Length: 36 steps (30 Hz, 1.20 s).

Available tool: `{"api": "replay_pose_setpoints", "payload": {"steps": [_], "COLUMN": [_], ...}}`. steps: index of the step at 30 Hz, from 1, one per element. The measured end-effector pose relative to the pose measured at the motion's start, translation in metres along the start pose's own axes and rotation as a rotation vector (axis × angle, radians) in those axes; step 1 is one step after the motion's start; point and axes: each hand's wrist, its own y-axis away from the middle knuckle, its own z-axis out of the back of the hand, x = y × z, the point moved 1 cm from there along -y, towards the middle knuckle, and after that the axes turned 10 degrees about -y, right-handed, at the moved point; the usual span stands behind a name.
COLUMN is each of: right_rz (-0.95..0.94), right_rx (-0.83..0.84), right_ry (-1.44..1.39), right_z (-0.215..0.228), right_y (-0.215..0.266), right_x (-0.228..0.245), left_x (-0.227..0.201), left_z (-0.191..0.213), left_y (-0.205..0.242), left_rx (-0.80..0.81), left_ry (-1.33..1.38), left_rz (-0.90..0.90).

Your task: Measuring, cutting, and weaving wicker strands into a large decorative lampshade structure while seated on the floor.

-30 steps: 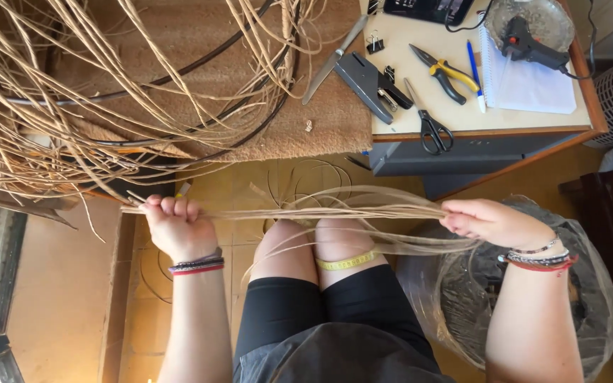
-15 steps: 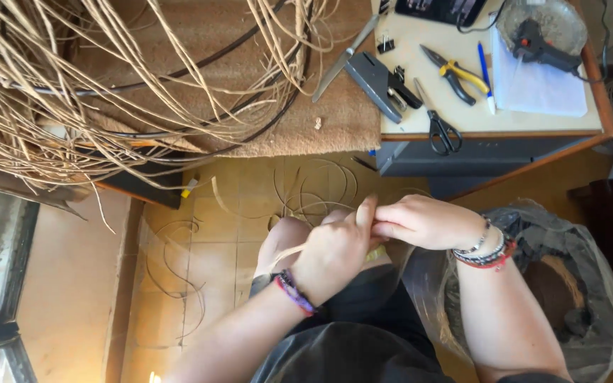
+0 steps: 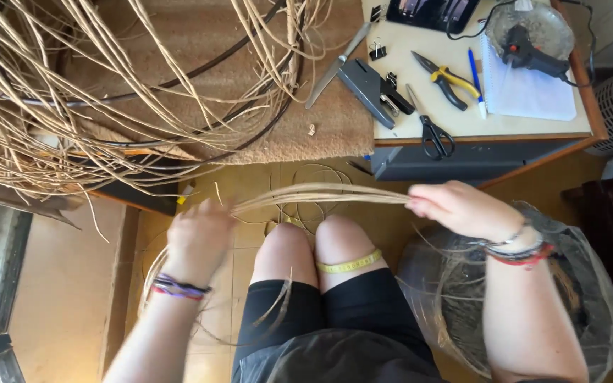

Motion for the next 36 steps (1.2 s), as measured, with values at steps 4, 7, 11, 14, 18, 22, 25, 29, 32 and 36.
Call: {"api": "replay_pose_setpoints", "payload": {"steps": [4, 7, 11, 14, 18, 22, 25, 29, 32, 36], "right_rz": [0.190, 0.263, 0.197, 0.074, 0.083, 0.095, 0.151, 0.369, 0.311, 0.229], "right_rx": [0.110, 0.150, 0.116, 0.077, 0.090, 0.106, 0.114, 0.143, 0.144, 0.127], "right_ry": [0.028, 0.042, -0.028, -0.120, -0.148, -0.041, 0.050, 0.177, 0.099, 0.076], "right_z": [-0.029, -0.033, -0.022, -0.003, 0.013, -0.006, -0.027, -0.064, -0.036, -0.011], "right_y": [-0.025, -0.026, -0.025, -0.013, 0.008, -0.001, -0.015, -0.021, -0.016, -0.003], "right_x": [0.038, 0.068, 0.024, -0.023, -0.015, -0.008, 0.026, 0.056, 0.074, 0.032], "left_x": [-0.060, -0.086, -0.052, -0.009, 0.032, 0.033, -0.007, -0.064, -0.089, -0.055], "left_z": [0.147, 0.137, 0.107, 0.081, 0.064, 0.005, 0.052, 0.189, 0.149, 0.104], "left_y": [0.018, 0.016, 0.004, 0.000, 0.006, 0.016, 0.016, 0.031, 0.030, 0.018], "left_rx": [-0.227, -0.183, -0.176, -0.142, 0.083, -0.103, -0.451, -0.012, -0.225, -0.018], "left_ry": [0.373, 0.600, 0.547, 0.348, 0.374, 0.070, 0.141, 0.459, 0.496, 0.431], "left_rz": [-0.319, -0.576, -0.622, -0.502, -0.332, -0.325, -0.421, -0.674, -0.510, -0.414]}}
